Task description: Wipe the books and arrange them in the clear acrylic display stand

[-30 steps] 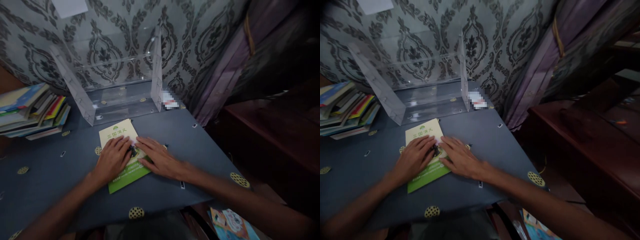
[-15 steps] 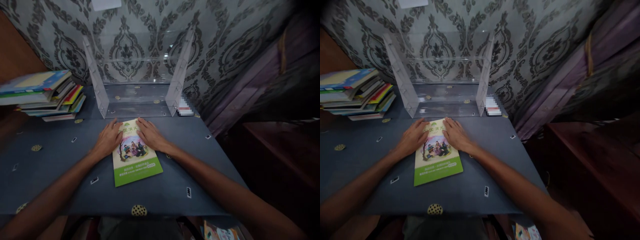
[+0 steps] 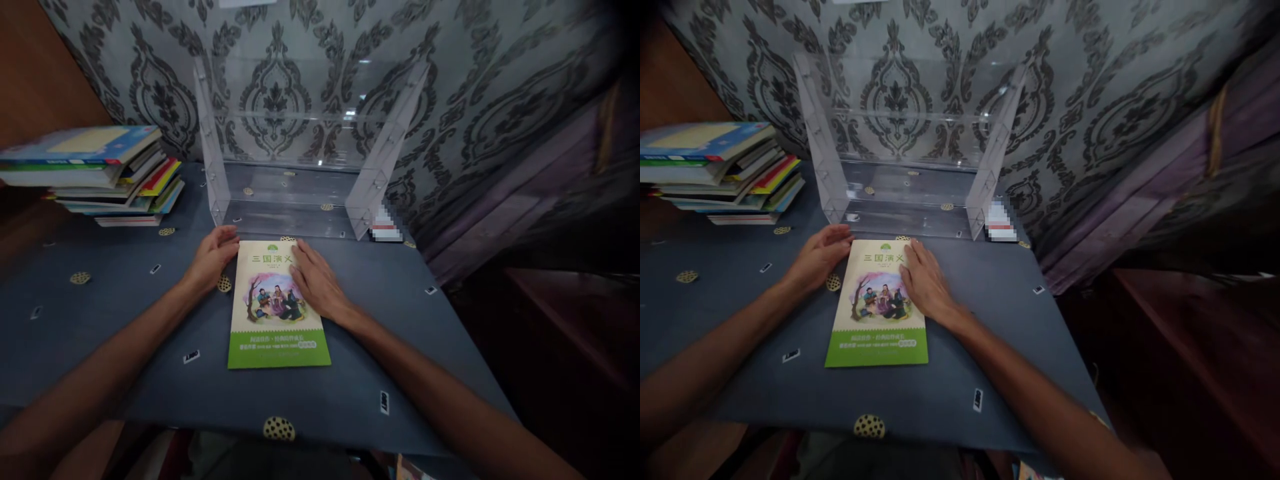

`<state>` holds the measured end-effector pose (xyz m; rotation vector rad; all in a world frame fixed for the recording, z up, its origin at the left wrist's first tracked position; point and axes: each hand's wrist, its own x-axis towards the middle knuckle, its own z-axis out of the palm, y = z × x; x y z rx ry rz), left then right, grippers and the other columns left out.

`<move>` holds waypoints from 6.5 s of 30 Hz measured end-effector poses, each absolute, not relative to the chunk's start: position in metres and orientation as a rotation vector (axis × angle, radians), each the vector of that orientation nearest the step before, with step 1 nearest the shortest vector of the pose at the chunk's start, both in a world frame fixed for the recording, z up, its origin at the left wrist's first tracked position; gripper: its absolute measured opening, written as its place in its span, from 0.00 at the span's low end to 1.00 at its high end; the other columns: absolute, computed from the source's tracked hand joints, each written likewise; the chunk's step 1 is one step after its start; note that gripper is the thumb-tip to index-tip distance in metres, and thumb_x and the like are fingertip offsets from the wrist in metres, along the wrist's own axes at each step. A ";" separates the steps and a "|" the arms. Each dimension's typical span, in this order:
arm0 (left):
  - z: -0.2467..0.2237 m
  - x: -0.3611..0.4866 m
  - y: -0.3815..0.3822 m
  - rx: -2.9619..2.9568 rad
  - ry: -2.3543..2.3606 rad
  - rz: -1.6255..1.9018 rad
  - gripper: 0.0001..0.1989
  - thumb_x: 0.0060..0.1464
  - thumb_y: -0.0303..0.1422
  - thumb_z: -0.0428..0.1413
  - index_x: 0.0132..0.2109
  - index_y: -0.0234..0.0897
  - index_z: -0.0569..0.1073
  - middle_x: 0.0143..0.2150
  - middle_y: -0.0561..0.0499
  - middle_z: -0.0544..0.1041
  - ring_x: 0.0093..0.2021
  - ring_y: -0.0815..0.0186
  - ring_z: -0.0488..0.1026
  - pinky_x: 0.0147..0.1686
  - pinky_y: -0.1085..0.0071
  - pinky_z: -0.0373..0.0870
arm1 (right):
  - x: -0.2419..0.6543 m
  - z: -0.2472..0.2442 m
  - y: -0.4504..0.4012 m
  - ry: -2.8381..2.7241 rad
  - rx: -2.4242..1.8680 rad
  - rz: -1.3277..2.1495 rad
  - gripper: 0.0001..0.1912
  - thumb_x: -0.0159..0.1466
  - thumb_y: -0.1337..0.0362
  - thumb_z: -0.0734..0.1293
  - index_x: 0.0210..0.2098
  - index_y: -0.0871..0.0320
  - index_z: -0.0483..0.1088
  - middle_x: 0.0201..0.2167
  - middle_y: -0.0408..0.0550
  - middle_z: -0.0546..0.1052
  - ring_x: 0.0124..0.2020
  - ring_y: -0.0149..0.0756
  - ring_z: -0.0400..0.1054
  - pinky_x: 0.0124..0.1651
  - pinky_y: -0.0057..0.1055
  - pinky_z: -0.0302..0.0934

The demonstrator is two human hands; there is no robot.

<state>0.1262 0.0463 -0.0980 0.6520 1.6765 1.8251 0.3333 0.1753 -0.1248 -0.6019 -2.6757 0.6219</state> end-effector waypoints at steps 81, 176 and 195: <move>-0.057 0.224 0.024 2.472 2.112 0.378 0.23 0.66 0.46 0.49 0.59 0.35 0.68 0.58 0.39 0.76 0.58 0.51 0.72 0.56 0.54 0.70 | 0.363 -0.100 0.162 -1.268 -0.720 2.319 0.15 0.58 0.57 0.75 0.42 0.57 0.76 0.30 0.42 0.78 0.30 0.29 0.72 0.34 0.25 0.65; -0.073 0.230 0.045 2.556 2.272 0.144 0.17 0.65 0.30 0.47 0.55 0.33 0.75 0.55 0.38 0.79 0.52 0.50 0.79 0.42 0.57 0.81 | 0.390 -0.099 0.165 -2.001 -0.738 1.370 0.12 0.71 0.63 0.59 0.49 0.54 0.71 0.39 0.47 0.82 0.43 0.38 0.76 0.49 0.38 0.66; -0.075 0.230 0.043 2.648 2.219 0.056 0.17 0.66 0.32 0.47 0.55 0.29 0.74 0.56 0.34 0.78 0.55 0.46 0.77 0.43 0.56 0.80 | 0.392 -0.096 0.161 -2.097 -0.658 1.234 0.15 0.73 0.61 0.56 0.50 0.55 0.71 0.35 0.46 0.80 0.38 0.36 0.74 0.46 0.35 0.65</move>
